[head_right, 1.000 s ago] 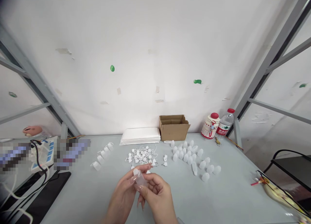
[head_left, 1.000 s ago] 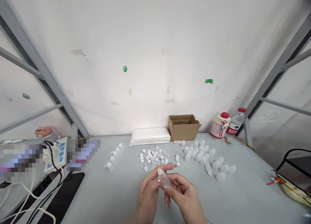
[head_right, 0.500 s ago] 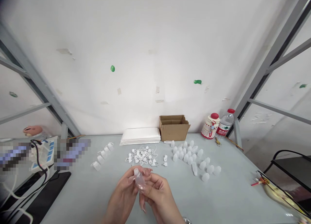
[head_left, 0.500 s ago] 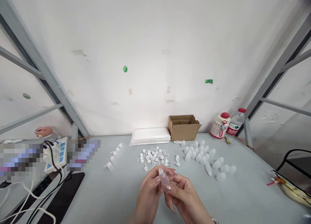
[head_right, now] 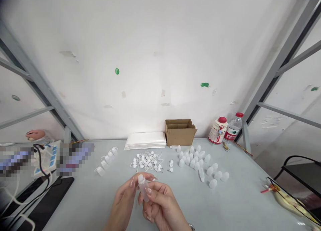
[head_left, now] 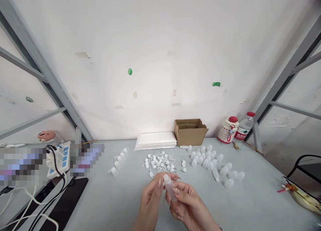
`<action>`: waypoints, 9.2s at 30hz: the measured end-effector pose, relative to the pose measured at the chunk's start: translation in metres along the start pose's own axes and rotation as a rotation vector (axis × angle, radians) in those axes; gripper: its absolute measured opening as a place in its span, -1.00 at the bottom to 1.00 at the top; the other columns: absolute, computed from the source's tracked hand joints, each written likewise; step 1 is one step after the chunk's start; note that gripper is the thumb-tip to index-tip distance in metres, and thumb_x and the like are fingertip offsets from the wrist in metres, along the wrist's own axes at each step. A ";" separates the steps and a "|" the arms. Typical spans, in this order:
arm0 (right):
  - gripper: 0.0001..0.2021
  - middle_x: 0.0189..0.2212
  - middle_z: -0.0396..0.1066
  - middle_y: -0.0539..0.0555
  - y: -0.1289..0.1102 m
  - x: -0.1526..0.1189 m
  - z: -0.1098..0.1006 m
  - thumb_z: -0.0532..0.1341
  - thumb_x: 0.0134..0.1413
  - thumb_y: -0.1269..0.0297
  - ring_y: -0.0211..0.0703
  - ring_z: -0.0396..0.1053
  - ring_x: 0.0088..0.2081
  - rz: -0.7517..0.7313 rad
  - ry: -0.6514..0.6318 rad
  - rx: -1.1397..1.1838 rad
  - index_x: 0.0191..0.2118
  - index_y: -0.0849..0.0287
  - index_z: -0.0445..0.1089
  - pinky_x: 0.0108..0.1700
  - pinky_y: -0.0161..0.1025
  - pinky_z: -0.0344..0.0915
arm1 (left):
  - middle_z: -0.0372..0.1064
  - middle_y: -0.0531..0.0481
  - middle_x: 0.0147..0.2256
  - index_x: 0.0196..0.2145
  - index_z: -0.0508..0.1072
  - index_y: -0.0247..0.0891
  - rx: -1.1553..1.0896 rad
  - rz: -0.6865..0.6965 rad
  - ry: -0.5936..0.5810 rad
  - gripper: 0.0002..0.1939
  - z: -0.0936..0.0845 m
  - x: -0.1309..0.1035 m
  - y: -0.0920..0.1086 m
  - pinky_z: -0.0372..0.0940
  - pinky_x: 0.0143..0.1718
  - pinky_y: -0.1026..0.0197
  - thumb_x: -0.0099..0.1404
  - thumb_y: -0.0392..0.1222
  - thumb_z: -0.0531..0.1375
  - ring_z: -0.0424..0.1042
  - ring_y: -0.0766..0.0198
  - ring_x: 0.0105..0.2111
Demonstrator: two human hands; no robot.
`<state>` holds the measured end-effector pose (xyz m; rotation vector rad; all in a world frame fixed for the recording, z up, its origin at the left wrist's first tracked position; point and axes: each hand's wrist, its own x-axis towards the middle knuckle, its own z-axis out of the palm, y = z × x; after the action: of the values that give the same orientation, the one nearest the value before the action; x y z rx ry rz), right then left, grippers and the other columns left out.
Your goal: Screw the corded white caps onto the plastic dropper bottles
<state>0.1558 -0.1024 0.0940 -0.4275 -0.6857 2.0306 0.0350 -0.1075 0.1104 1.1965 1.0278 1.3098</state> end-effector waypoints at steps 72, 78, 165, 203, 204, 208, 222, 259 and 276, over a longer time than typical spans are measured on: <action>-0.66 -0.78 0.21 -0.06 0.001 0.004 0.002 0.23 0.03 0.12 -0.52 -0.03 -0.80 -0.058 0.027 -0.054 -0.56 0.32 0.37 -0.71 -0.47 -0.11 | 0.46 -0.17 -0.13 -0.20 0.54 -0.25 -0.326 -0.270 -0.114 -0.66 -0.001 0.011 -0.006 0.05 0.09 0.01 0.13 -0.01 0.22 0.30 0.01 -0.01; -0.72 -0.75 0.28 -0.04 0.004 0.005 -0.003 0.19 0.08 0.14 -0.52 -0.04 -0.83 -0.022 -0.092 0.068 -0.45 0.28 0.42 -0.75 -0.47 -0.13 | 0.48 -0.16 -0.19 -0.15 0.51 -0.25 -0.389 -0.324 -0.107 -0.51 -0.004 0.010 0.002 0.09 0.07 0.00 0.10 0.16 0.16 0.34 0.01 -0.06; -0.65 -0.78 0.15 -0.11 0.009 0.010 -0.021 0.30 -0.09 0.07 -0.51 -0.04 -0.75 0.094 0.211 -0.054 -0.53 0.33 0.38 -0.68 -0.46 -0.06 | 0.51 -0.11 -0.30 -0.39 0.50 -0.26 -0.105 -0.062 0.009 -0.79 -0.018 0.027 -0.031 0.28 -0.14 0.13 0.10 -0.06 0.23 0.43 0.12 -0.22; -0.68 -0.69 0.28 -0.08 0.008 0.005 -0.017 0.34 -0.16 0.06 -0.45 0.10 -0.71 -0.098 0.276 -0.354 -0.46 0.27 0.40 -0.62 -0.42 0.05 | 0.45 -0.03 -0.37 -0.43 0.48 -0.25 -0.029 -0.001 0.024 -0.87 -0.016 0.024 -0.019 0.23 -0.19 0.24 0.12 -0.13 0.23 0.38 0.22 -0.26; -0.67 -0.74 0.23 -0.10 0.007 0.005 -0.017 0.30 -0.10 0.05 -0.48 0.03 -0.75 -0.048 0.225 -0.284 -0.46 0.28 0.40 -0.64 -0.43 -0.01 | 0.45 -0.02 -0.38 -0.43 0.48 -0.25 -0.044 0.012 0.002 -0.87 -0.017 0.025 -0.020 0.23 -0.19 0.25 0.12 -0.14 0.22 0.38 0.23 -0.28; -0.62 -0.83 0.16 -0.13 0.008 0.003 -0.016 0.22 -0.04 0.00 -0.49 -0.07 -0.82 0.076 0.127 -0.156 -0.45 0.31 0.40 -0.71 -0.43 -0.09 | 0.43 -0.01 -0.42 -0.45 0.48 -0.25 -0.100 0.011 -0.047 -0.86 -0.019 0.025 -0.020 0.25 -0.24 0.25 0.11 -0.12 0.24 0.38 0.24 -0.33; -0.62 -0.77 0.21 -0.08 -0.005 -0.005 -0.005 0.12 0.08 -0.02 -0.42 0.04 -0.74 -0.135 0.155 -0.250 -0.44 0.25 0.35 -0.66 -0.42 0.04 | 0.40 -0.22 -0.05 0.09 0.27 -0.26 -0.581 -0.400 -0.163 -0.50 -0.014 0.021 -0.010 0.11 0.08 -0.05 0.28 0.05 0.01 0.32 0.04 0.01; -0.55 -0.80 0.08 -0.11 -0.007 -0.032 0.018 0.22 -0.13 -0.15 -0.38 0.03 -0.71 -0.129 0.339 -0.745 -0.51 0.24 0.38 -0.62 -0.37 0.00 | 0.43 -0.19 -0.07 0.03 0.36 -0.17 -0.547 -0.094 -0.178 -0.62 -0.019 0.002 0.004 -0.04 0.15 -0.07 0.28 -0.08 0.07 0.19 -0.03 0.11; -0.61 -0.72 0.06 -0.09 -0.011 -0.033 0.019 0.23 -0.11 -0.08 -0.37 -0.01 -0.68 -0.152 0.385 -0.830 -0.53 0.21 0.38 -0.66 -0.37 -0.02 | 0.46 -0.20 -0.12 0.01 0.38 -0.19 -0.368 -0.064 -0.190 -0.57 -0.018 0.000 0.010 -0.09 0.15 -0.13 0.24 0.01 0.10 0.20 -0.06 0.11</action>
<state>0.1702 -0.1320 0.1164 -1.1659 -1.2508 1.3827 0.0161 -0.1077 0.1180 0.9766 0.6487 1.2431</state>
